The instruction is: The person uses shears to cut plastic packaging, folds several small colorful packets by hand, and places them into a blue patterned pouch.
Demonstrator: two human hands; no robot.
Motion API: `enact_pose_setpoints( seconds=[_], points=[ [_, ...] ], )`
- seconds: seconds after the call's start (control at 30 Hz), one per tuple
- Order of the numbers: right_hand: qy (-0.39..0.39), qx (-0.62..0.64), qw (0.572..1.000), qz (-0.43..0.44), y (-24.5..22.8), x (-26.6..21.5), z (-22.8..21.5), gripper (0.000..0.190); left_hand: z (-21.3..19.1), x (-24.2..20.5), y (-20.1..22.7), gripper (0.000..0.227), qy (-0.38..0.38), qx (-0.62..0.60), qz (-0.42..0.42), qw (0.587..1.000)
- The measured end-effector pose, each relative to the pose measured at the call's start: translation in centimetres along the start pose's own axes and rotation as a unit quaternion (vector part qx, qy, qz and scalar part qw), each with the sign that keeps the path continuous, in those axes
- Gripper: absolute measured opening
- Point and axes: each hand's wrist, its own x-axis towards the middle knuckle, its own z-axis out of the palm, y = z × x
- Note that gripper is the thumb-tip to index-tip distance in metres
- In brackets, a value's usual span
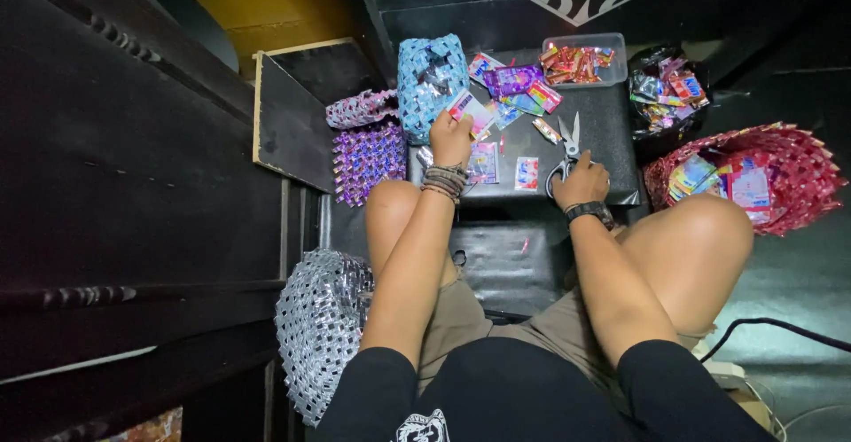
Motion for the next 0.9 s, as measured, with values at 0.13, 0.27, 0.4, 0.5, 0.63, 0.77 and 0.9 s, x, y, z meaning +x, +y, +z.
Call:
enact_pose_setpoints(
  seconds=[0.13, 0.27, 0.4, 0.5, 0.63, 0.77, 0.9],
  points=[
    [-0.022, -0.024, 0.999, 0.002, 0.1, 0.4, 0.2, 0.081, -0.5, -1.4, 2.4, 0.022, -0.003, 0.009, 0.02, 1.0],
    [-0.027, -0.063, 0.998, -0.008, 0.3, 0.5, 0.6, 0.08, -0.6, -3.1, 5.6, 0.025, -0.01, -0.013, 0.022, 1.0],
    [-0.024, -0.047, 0.998, -0.025, 0.8, 0.5, 1.0, 0.076, -0.7, -3.4, 6.1, 0.024, 0.0, -0.036, 0.024, 0.999],
    [0.023, -0.049, 0.998, -0.025, 0.5, 0.2, 0.6, 0.064, -0.1, -3.2, 6.1, 0.023, -0.002, -0.036, 0.031, 0.999],
    [0.106, 0.041, 0.992, -0.059, -3.6, 0.4, -2.4, 0.05, -0.1, -2.6, 4.9, 0.026, -0.002, -0.006, 0.059, 0.998],
    [0.066, 0.432, 0.881, -0.18, -9.2, 0.5, -7.9, 0.026, 0.3, -2.7, 5.2, 0.028, -0.008, -0.006, 0.066, 0.998],
    [-0.063, 0.485, 0.833, -0.257, -12.7, -0.4, -14.6, 0.02, 0.5, -5.8, 9.2, 0.03, -0.007, -0.008, 0.084, 0.996]
  ],
)
